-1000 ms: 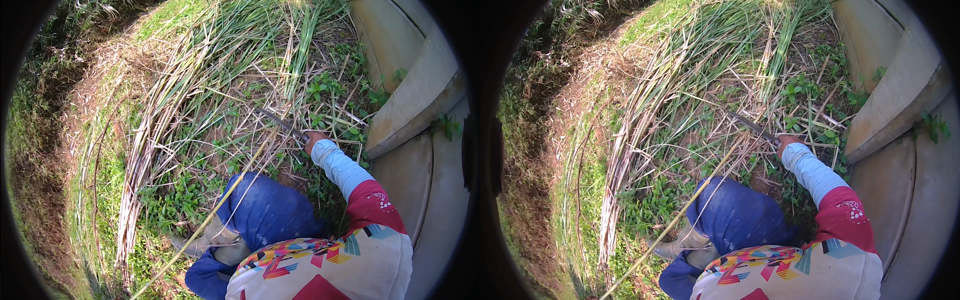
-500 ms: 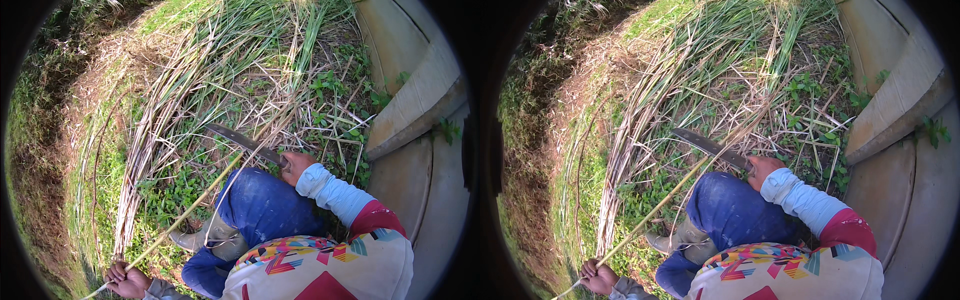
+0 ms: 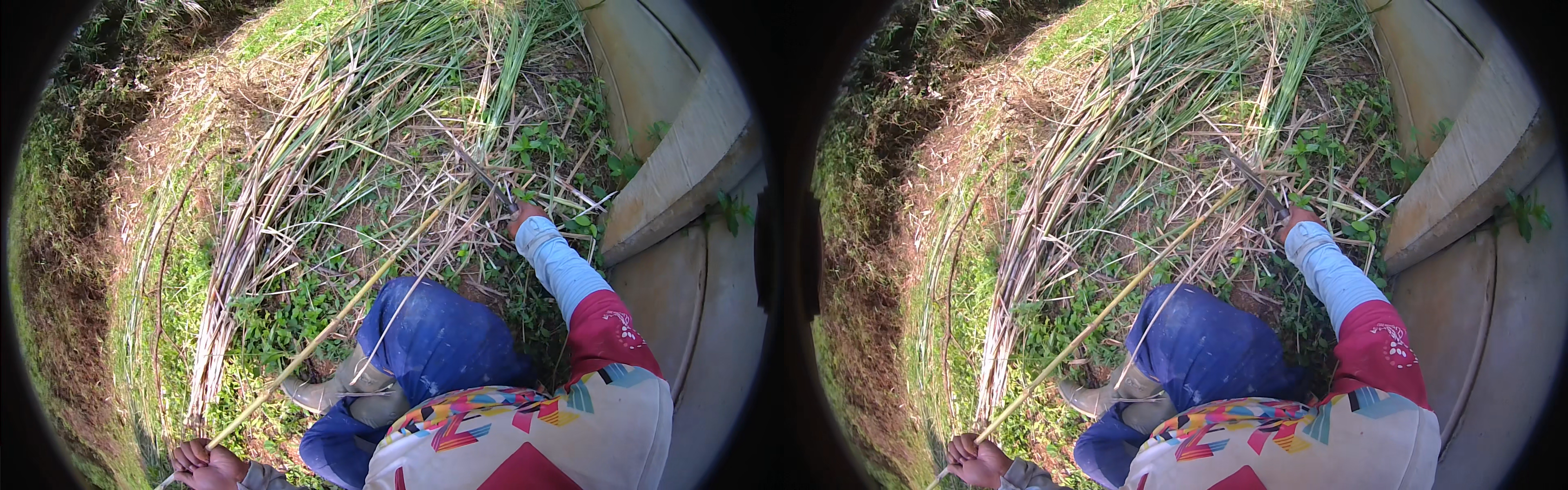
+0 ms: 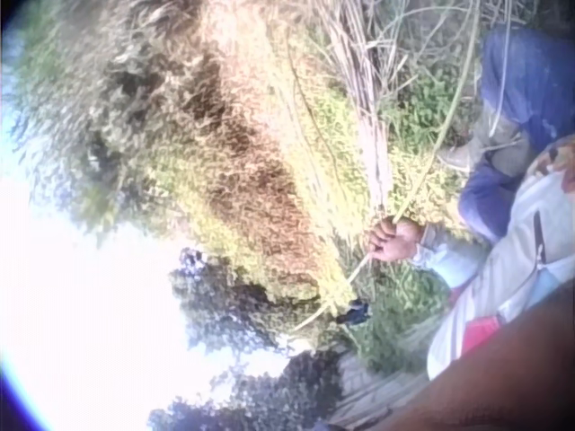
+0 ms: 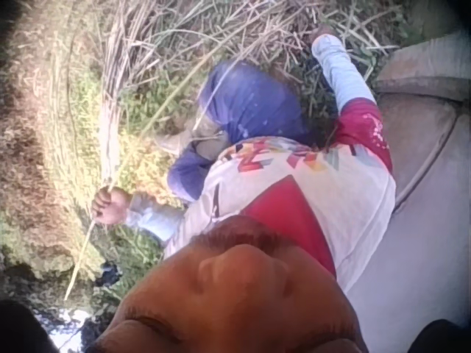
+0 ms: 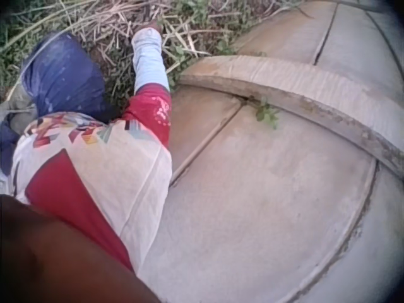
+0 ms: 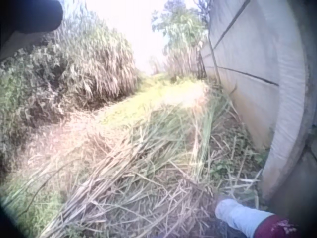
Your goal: The person squats on the ground and uses a large knife to strip and cut long, thin sticks. They hold the sticks with one hand and repeatedly slice them into shorter segments with the other, dropping the cut pieces onto a pile on the ground.
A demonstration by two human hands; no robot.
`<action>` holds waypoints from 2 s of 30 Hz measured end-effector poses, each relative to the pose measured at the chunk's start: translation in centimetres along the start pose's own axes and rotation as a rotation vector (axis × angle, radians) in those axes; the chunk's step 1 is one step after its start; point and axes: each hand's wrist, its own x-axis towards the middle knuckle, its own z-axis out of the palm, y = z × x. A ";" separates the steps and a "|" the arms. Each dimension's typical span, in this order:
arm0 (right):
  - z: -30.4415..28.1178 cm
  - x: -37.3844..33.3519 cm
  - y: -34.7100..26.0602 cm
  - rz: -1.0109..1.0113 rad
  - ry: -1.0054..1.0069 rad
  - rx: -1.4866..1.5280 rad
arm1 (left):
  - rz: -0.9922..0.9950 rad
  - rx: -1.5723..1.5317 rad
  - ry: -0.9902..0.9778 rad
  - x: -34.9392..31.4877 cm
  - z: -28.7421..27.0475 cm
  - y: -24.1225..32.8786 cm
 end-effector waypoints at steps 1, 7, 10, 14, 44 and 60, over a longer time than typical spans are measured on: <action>-1.0 -0.4 -0.2 0.004 -0.001 0.053 | 0.035 0.027 -0.032 0.1 -0.8 0.6; -0.8 -10.3 -5.8 -0.411 -0.186 -0.009 | -0.065 -0.057 0.066 -1.2 2.8 0.6; 0.2 -11.1 -6.5 -0.605 -0.191 0.053 | -0.046 -0.027 0.103 -0.4 1.6 2.4; 1.0 -4.0 -5.1 -0.211 -0.166 0.023 | -0.051 -0.002 0.128 0.2 0.6 6.9; 3.8 -6.9 -5.3 -0.312 -0.227 -0.010 | 0.206 0.167 0.386 2.5 -3.7 10.8; 5.0 -2.0 -4.2 -0.135 -0.118 0.000 | 0.270 0.156 0.372 2.1 -2.3 11.0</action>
